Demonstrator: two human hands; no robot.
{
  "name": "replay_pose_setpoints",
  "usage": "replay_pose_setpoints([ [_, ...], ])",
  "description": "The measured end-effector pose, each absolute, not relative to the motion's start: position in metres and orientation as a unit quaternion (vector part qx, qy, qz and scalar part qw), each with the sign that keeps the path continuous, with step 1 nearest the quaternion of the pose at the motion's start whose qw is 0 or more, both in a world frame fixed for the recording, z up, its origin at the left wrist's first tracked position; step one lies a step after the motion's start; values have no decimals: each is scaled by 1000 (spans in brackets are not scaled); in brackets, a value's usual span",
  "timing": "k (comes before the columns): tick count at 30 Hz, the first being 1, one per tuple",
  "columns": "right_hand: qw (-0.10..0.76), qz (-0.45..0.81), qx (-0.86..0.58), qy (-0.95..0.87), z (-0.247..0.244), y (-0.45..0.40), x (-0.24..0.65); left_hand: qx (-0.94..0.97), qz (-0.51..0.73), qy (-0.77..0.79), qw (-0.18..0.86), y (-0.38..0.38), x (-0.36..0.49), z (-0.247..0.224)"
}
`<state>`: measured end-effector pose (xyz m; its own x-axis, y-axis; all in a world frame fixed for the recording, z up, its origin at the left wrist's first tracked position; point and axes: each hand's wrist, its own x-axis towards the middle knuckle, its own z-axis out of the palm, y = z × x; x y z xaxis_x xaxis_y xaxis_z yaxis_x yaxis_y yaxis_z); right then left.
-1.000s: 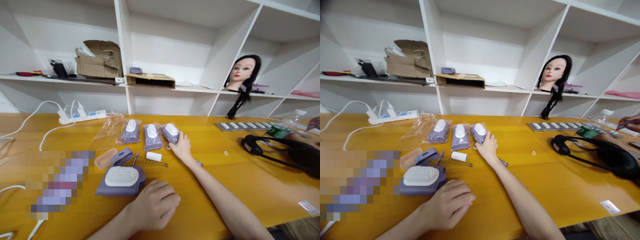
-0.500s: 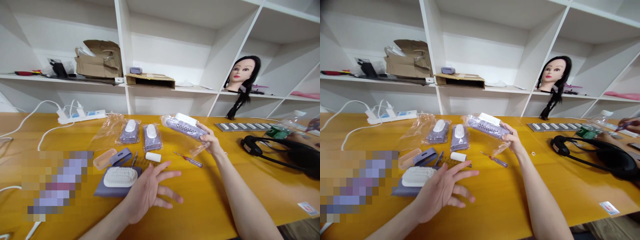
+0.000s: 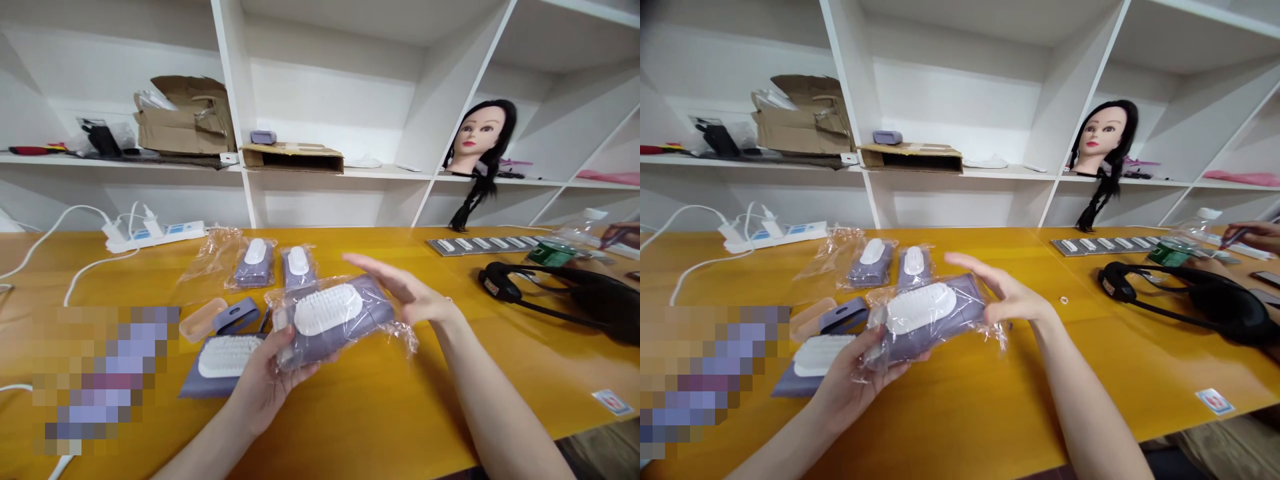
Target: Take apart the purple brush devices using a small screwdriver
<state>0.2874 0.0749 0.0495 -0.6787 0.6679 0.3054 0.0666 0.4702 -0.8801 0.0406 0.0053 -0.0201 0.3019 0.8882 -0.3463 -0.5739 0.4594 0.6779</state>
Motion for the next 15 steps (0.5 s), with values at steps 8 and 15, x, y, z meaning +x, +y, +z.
replay_pose_setpoints([
  [8, 349, 712, -436, -425, 5, 85, 298, 210, 503, 326, 773, 13, 29, -17],
  [15, 478, 665, -395, -417, 6, 95, 325, 229, 534, 316, 750, 32, 17, -28],
])
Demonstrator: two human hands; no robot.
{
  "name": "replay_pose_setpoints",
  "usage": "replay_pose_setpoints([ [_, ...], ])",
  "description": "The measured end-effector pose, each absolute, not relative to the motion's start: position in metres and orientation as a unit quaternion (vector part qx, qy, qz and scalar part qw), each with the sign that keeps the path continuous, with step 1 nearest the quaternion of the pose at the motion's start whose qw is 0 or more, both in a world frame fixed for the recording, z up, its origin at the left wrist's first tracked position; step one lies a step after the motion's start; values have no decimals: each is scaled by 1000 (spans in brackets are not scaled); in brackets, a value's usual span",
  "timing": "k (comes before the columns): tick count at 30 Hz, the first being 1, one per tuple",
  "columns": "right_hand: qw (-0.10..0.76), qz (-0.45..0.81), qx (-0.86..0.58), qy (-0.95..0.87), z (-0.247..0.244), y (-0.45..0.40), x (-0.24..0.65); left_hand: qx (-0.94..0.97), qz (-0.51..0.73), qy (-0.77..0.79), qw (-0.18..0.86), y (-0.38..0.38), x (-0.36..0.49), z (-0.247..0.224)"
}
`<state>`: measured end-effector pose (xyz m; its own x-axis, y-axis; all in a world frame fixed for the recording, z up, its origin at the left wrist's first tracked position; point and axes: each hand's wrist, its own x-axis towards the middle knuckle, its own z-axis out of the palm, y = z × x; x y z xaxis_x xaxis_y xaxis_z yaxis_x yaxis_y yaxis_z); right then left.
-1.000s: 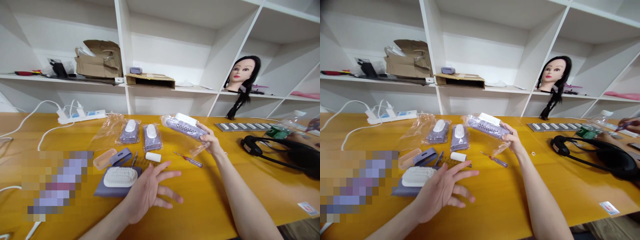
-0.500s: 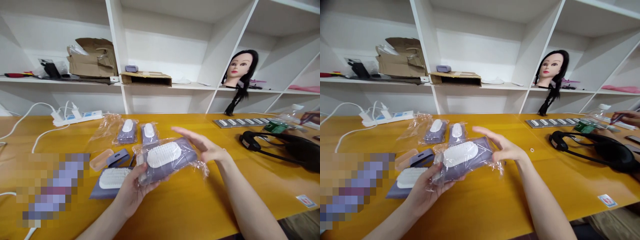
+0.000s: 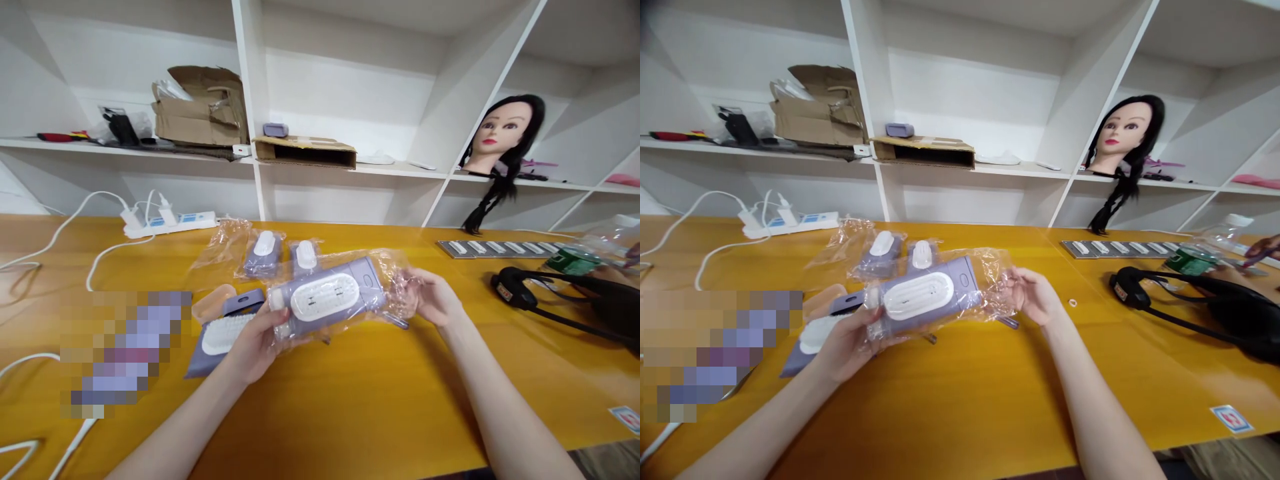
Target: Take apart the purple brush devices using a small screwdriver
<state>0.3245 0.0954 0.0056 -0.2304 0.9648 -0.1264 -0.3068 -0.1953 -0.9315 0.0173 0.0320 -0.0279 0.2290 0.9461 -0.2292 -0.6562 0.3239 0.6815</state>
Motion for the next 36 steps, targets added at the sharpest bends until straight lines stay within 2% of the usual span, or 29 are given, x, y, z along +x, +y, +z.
replay_pose_setpoints([
  [5, 538, 613, -359, -453, 11, 94, 336, 260, 534, 326, 736, 38, 15, -29],
  [12, 547, 584, -346, -490, 15, 83, 347, 269, 548, 366, 702, 31, 16, -16],
  [19, 493, 608, -354, -512, 6, 78, 345, 270, 575, 400, 661, 29, 8, -9],
  [27, 371, 625, -329, -603, -3, 75, 309, 296, 548, 421, 660, 34, -3, -6],
  [32, 379, 576, -371, -622, 6, 66, 286, 340, 529, 419, 655, 34, -4, -9],
  [36, 351, 556, -404, -636, 6, 62, 274, 362, 535, 418, 638, 32, 3, -9],
])
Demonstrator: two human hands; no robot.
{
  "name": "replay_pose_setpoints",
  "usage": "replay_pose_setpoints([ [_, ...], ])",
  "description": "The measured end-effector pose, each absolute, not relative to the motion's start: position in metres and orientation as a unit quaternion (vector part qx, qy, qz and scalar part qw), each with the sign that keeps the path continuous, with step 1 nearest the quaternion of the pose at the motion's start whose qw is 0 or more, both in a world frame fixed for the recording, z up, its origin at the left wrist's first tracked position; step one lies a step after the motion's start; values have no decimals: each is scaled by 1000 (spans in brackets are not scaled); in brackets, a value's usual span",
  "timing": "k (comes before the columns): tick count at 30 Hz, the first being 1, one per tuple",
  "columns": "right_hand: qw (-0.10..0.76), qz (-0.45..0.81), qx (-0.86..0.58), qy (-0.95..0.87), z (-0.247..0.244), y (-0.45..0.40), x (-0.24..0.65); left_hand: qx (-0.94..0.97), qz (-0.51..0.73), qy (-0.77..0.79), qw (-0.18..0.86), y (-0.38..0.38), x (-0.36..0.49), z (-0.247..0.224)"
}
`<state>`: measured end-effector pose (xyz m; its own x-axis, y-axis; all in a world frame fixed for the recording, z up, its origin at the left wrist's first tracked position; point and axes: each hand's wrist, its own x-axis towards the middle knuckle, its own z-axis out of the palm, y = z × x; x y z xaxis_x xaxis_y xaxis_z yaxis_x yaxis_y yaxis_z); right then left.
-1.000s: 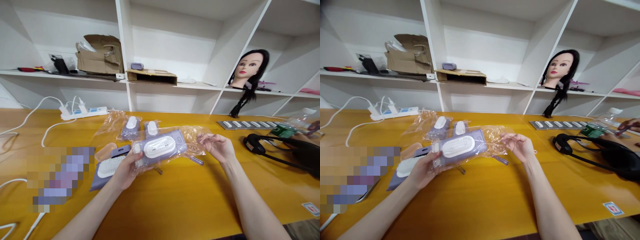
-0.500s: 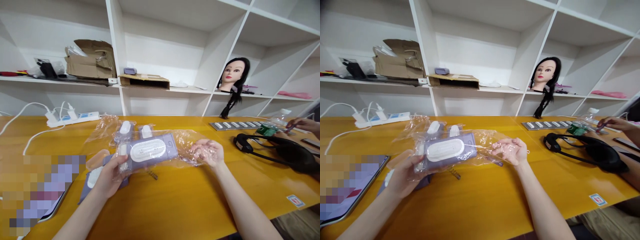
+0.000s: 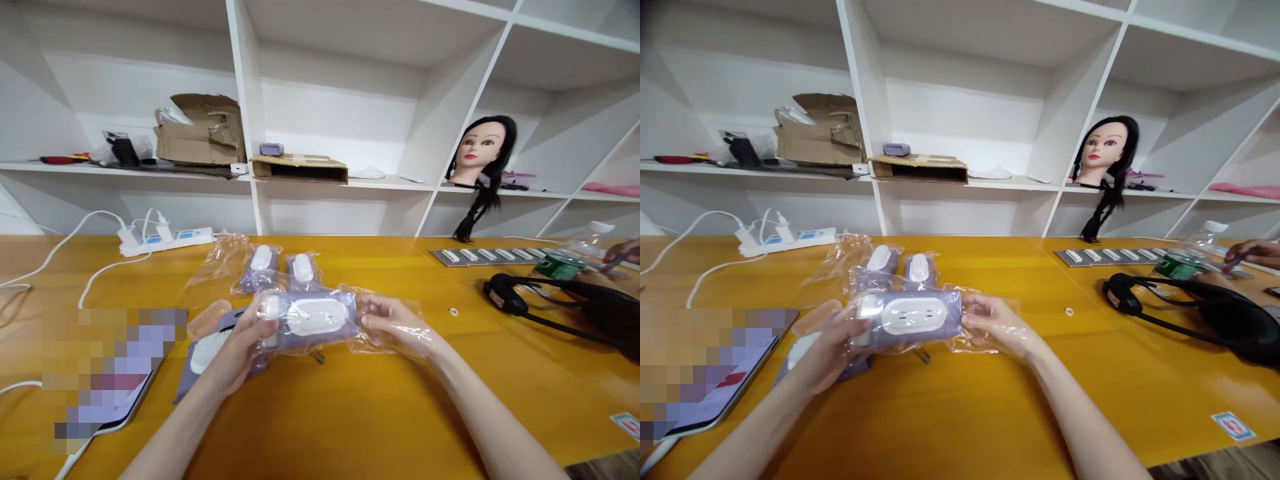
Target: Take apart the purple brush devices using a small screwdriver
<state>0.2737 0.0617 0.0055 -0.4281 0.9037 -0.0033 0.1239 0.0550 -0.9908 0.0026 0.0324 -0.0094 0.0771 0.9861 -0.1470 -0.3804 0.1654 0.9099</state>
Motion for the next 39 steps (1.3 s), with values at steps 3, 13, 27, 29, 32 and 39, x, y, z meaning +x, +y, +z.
replay_pose_setpoints([
  [3, 349, 548, -407, -642, 4, 61, 269, 367, 535, 419, 635, 29, 8, -8],
  [13, 349, 668, -382, -535, 7, 59, 272, 356, 538, 384, 661, 25, 14, -9],
  [27, 489, 558, -455, -492, 19, 83, 335, 309, 638, 423, 565, 31, -20, 21],
  [29, 506, 548, -464, -478, 18, 89, 344, 255, 693, 426, 523, 36, -34, 26],
  [32, 516, 543, -474, -463, 15, 95, 351, 167, 792, 420, 409, 50, -53, 30],
  [39, 502, 545, -477, -473, 12, 94, 343, 83, 822, 416, 380, 83, -69, 14],
])
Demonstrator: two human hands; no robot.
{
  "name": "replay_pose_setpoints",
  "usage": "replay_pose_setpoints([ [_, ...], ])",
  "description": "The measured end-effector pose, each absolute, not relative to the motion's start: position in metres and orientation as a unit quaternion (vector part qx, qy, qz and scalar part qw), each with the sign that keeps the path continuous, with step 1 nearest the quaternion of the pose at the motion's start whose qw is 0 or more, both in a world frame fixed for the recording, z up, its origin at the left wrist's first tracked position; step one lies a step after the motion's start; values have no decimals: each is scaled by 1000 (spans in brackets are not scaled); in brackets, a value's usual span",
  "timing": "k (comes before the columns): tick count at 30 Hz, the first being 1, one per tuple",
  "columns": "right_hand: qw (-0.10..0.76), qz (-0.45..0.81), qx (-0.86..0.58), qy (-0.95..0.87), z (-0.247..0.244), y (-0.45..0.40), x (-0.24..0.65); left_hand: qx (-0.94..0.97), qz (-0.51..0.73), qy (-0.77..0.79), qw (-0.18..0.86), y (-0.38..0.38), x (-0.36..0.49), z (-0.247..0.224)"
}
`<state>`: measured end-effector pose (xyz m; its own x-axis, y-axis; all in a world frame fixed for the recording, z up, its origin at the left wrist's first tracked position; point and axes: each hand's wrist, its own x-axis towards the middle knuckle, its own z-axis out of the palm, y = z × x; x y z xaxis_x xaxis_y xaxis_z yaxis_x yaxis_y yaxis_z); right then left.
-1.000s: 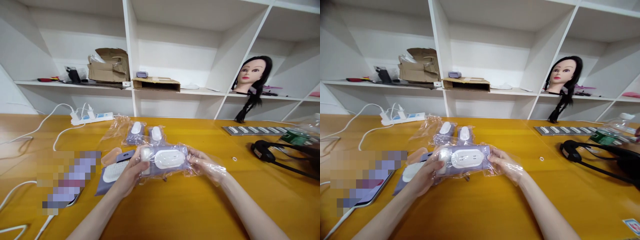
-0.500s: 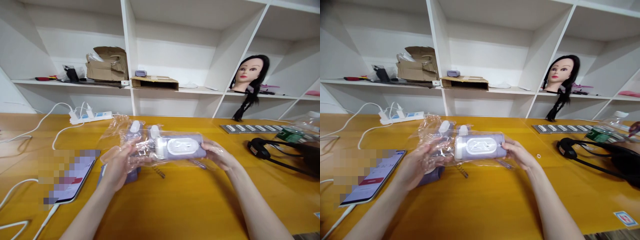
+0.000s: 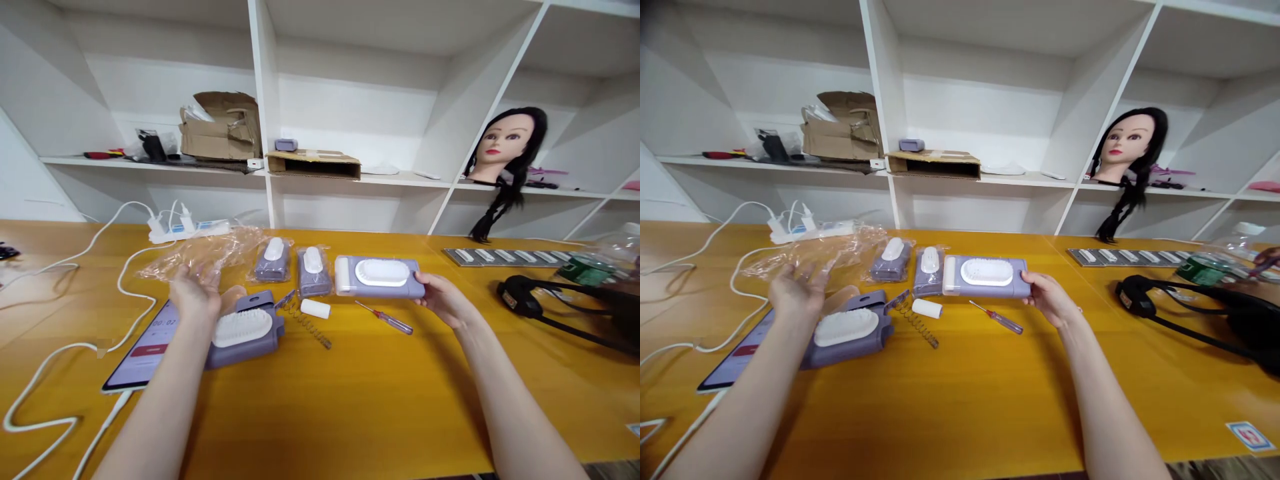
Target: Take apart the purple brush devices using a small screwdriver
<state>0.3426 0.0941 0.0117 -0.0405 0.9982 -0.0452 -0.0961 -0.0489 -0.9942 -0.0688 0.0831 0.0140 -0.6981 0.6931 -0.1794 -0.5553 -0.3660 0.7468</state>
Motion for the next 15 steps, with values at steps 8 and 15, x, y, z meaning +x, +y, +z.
replay_pose_setpoints([
  [8, 493, 544, -475, -485, 12, 93, 338, 96, 783, 461, 406, 96, -88, 5],
  [15, 488, 550, -474, -485, 12, 93, 338, 79, 728, 591, 338, 135, -108, -4],
])
